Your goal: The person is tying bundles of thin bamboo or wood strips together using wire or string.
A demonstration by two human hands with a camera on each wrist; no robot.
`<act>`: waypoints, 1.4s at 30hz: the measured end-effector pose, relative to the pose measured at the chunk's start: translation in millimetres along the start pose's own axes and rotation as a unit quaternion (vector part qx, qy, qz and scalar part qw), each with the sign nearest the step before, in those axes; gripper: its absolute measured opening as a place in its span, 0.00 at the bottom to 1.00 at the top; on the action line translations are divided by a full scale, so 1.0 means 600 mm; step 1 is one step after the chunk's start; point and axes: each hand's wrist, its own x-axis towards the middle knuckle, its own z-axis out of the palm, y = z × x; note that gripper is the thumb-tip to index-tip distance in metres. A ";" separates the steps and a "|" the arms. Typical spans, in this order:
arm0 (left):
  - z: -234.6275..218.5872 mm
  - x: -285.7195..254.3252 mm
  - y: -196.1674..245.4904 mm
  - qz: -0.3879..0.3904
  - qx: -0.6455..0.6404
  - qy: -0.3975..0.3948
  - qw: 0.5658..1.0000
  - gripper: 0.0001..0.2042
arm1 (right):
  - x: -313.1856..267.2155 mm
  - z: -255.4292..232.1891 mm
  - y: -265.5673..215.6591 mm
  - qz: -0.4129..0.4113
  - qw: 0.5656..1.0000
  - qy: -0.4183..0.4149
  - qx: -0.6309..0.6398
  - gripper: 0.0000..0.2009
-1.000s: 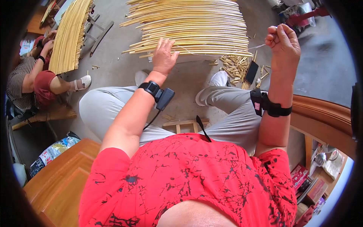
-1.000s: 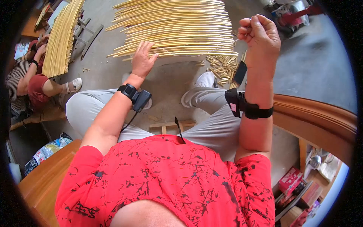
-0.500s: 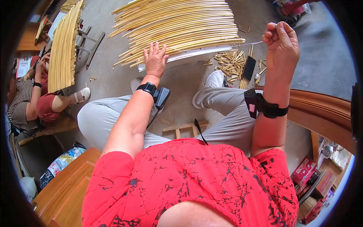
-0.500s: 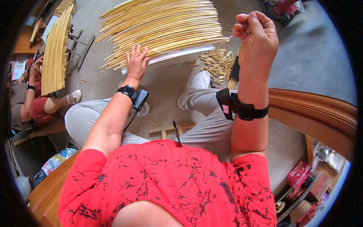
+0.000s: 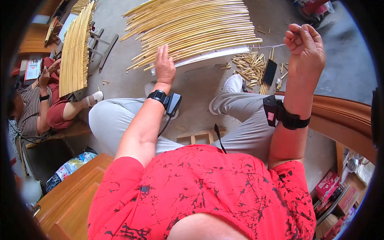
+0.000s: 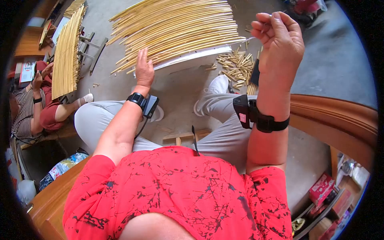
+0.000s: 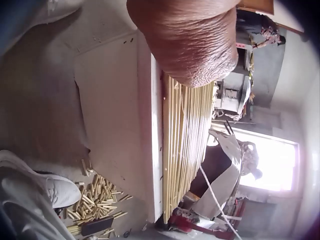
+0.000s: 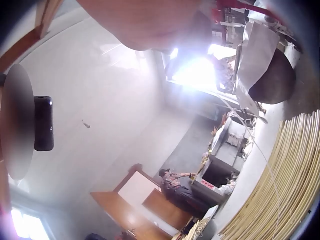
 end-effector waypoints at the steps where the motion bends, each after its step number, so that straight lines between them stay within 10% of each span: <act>1: -0.014 0.005 0.004 -0.016 -0.023 0.024 0.999 0.26 | -0.009 0.012 -0.008 0.020 0.999 -0.012 -0.023 0.07; 7: -0.122 0.076 0.113 0.026 -0.249 0.018 0.968 0.12 | -0.065 0.054 -0.037 0.117 0.971 -0.162 -0.131 0.07; 8: -0.150 0.087 0.158 0.022 -0.365 -0.032 0.930 0.13 | -0.076 0.060 -0.039 0.103 0.963 -0.181 -0.169 0.07; 10: -0.224 0.092 0.259 -0.024 -0.584 -0.153 0.797 0.16 | -0.097 0.057 -0.038 -0.177 0.913 -0.260 -0.260 0.07; 15: -0.281 0.070 0.363 -0.024 -0.732 -0.268 0.626 0.12 | -0.144 0.074 -0.075 0.074 0.965 -0.228 -0.104 0.08; 18: -0.297 0.052 0.370 -0.020 -0.703 -0.284 0.652 0.10 | -0.155 0.045 -0.103 0.162 0.950 -0.264 -0.028 0.09; 21: -0.325 0.055 0.371 -0.019 -0.588 -0.229 0.776 0.09 | -0.144 -0.016 -0.155 -0.060 0.954 -0.258 -0.139 0.12; 25: -0.344 0.099 0.286 -0.027 -0.556 -0.176 0.812 0.11 | -0.098 -0.135 -0.213 0.119 0.970 -0.173 -0.121 0.21; 27: -0.345 0.119 0.241 -0.054 -0.520 -0.143 0.841 0.11 | -0.085 -0.285 -0.143 0.091 0.957 -0.119 -0.247 0.11; 33: -0.332 0.176 0.089 -0.115 -0.461 -0.100 0.874 0.10 | -0.202 -0.605 0.188 0.381 0.852 -0.135 -0.333 0.09; 34: -0.329 0.184 0.071 -0.144 -0.440 -0.084 0.883 0.10 | -0.225 -0.567 0.201 0.504 0.784 -0.020 -0.361 0.09; 38: -0.318 0.212 0.002 -0.184 -0.376 -0.086 0.904 0.10 | -0.289 -0.554 0.320 0.498 0.772 0.069 -0.389 0.06; 42: -0.287 0.255 -0.104 -0.184 -0.282 -0.109 0.935 0.10 | -0.298 -0.514 0.383 0.285 0.714 -0.087 -0.633 0.07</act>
